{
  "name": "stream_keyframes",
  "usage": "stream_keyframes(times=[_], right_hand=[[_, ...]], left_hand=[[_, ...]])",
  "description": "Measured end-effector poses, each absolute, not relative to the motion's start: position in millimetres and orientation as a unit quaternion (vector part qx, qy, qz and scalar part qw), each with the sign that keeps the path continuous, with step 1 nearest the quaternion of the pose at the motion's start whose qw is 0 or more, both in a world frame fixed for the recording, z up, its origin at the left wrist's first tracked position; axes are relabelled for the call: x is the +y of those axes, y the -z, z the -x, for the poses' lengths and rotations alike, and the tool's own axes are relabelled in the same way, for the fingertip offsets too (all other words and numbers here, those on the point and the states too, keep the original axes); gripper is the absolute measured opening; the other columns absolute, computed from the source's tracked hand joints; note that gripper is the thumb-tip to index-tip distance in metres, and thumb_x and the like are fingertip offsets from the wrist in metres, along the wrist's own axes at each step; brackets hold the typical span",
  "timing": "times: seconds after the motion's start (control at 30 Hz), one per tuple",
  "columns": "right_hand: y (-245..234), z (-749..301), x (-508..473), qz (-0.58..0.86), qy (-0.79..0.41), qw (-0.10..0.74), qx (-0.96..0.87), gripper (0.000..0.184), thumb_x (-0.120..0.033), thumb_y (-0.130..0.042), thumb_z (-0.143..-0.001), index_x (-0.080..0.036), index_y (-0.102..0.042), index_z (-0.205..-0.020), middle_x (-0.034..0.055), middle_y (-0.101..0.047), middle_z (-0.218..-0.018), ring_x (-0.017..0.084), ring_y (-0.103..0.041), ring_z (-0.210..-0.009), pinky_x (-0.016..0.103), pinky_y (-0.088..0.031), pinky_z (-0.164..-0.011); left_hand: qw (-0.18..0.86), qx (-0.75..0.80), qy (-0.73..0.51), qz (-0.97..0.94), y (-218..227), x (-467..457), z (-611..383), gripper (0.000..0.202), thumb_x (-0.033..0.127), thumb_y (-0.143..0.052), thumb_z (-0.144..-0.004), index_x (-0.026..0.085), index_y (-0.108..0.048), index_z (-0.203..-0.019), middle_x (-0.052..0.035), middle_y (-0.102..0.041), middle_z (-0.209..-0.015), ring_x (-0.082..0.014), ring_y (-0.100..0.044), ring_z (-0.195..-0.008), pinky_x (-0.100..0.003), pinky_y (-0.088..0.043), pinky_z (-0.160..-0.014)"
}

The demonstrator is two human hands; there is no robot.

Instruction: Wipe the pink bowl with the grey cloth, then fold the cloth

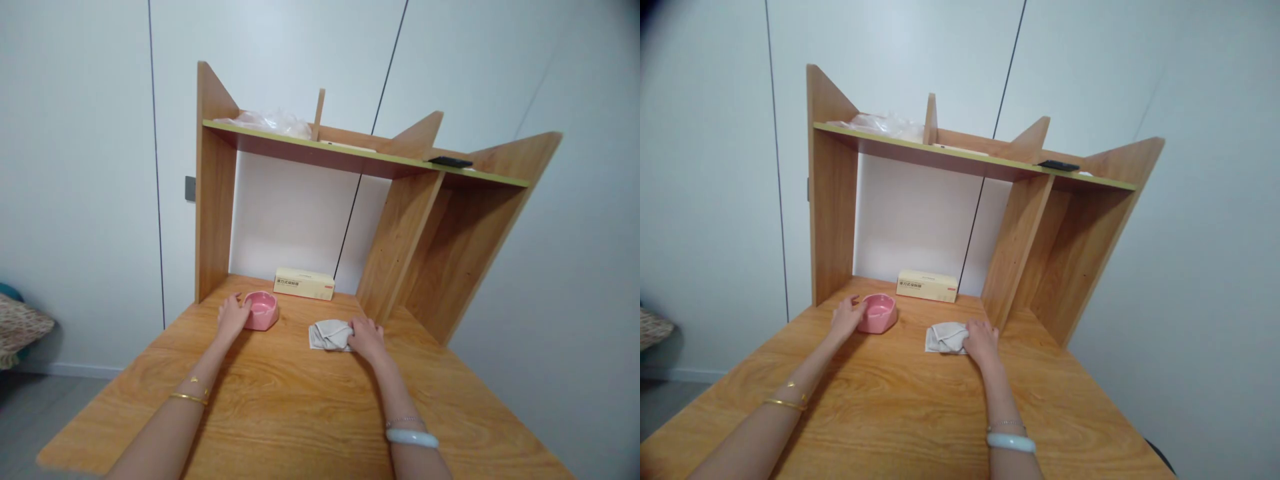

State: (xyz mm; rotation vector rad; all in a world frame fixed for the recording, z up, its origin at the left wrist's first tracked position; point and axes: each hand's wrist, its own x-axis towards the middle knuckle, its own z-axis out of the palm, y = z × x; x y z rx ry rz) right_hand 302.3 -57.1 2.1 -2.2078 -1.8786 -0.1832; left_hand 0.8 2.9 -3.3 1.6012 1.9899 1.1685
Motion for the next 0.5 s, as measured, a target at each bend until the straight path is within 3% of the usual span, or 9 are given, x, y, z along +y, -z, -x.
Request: stream_keyframes(times=[0.17, 0.37, 0.5], right_hand=[[3.1, -302.6, -54.1, 0.747, 0.033, 0.141, -0.649, 0.041, -0.011, -0.046, -0.066, -0.02, -0.056, -0.105, 0.0093, -0.052, -0.109, 0.025, -0.04, -0.105, 0.033, -0.027, -0.083], [5.0, -294.8, -57.0, 0.679, -0.05, 0.103, -0.725, 0.064, -0.02, -0.057, -0.06, -0.025, -0.047, -0.122, 0.0072, -0.047, -0.117, 0.024, -0.039, -0.109, 0.033, -0.026, -0.087], [9.1, -300.2, -57.4, 0.666, -0.071, 0.113, -0.734, 0.073, -0.025, -0.065, -0.056, -0.024, -0.044, -0.126, 0.0074, -0.047, -0.12, 0.024, -0.039, -0.112, 0.033, -0.026, -0.091]], left_hand=[[0.174, 0.682, -0.427, -0.567, 14.4, 10.6, -3.1, 0.051, 0.03, -0.044, -0.08, 0.006, -0.037, -0.124, -0.0184, -0.049, -0.12, -0.0246, -0.047, -0.114, -0.033, -0.035, -0.096], [0.222, 0.668, -0.423, -0.57, 20.5, 13.5, -1.1, 0.054, 0.032, -0.045, -0.082, 0.003, -0.033, -0.127, -0.02, -0.053, -0.116, -0.0257, -0.053, -0.108, -0.035, -0.041, -0.091], [0.265, 0.663, -0.421, -0.56, 18.9, 9.8, -1.7, 0.062, 0.034, -0.044, -0.084, 0.006, -0.02, -0.134, -0.0191, -0.056, -0.113, -0.024, -0.064, -0.085, -0.033, -0.05, -0.073]])
